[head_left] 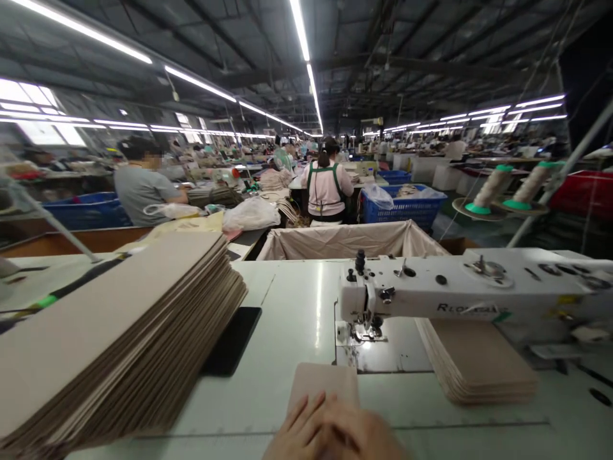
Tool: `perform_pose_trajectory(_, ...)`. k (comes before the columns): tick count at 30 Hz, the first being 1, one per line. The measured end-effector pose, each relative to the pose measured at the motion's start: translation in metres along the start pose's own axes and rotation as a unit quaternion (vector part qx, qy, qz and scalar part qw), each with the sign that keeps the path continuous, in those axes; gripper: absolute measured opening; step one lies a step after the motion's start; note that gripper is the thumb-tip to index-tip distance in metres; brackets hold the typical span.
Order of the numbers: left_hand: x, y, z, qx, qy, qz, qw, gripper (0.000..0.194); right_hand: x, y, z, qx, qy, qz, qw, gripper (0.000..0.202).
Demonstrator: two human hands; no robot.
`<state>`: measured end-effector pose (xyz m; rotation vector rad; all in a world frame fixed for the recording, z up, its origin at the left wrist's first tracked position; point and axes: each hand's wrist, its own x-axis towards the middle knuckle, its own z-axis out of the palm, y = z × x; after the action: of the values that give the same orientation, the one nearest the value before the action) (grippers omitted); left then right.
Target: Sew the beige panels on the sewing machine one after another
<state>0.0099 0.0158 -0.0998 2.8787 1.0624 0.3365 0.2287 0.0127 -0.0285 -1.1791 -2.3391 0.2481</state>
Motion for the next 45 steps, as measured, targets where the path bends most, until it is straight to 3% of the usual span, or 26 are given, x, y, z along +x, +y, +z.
perform_pose_trajectory(2, -0.002, -0.005, -0.016, -0.013, -0.018, -0.014, 1.0, 0.072, 0.018, 0.032, 0.008, -0.003, -0.021, 0.024, 0.999, 0.042)
perform_pose_trajectory(4, 0.002, -0.008, -0.034, -0.036, -0.039, -0.047, 0.997, 0.069, 0.026, 0.058, 0.013, -0.033, -0.051, 0.064, 0.996, 0.063)
perform_pose_trajectory(8, 0.024, -0.013, -0.053, -0.078, -0.06, -0.087, 0.991, 0.064, 0.018, 0.081, 0.019, -0.078, -0.065, 0.104, 0.989, 0.075)
perform_pose_trajectory(13, 0.048, -0.02, -0.05, -0.099, -0.043, -0.096, 0.99, 0.061, 0.006, 0.08, 0.021, -0.076, -0.046, 0.132, 0.987, 0.065)
perform_pose_trajectory(20, 0.061, -0.026, -0.043, -0.11, -0.041, -0.109, 0.987, 0.059, 0.009, 0.083, 0.021, -0.066, -0.051, 0.127, 0.988, 0.068)
perform_pose_trajectory(45, 0.062, -0.027, -0.045, -0.115, -0.038, -0.116, 0.986, 0.053, 0.011, 0.082, 0.024, -0.071, -0.084, 0.147, 0.983, 0.073)
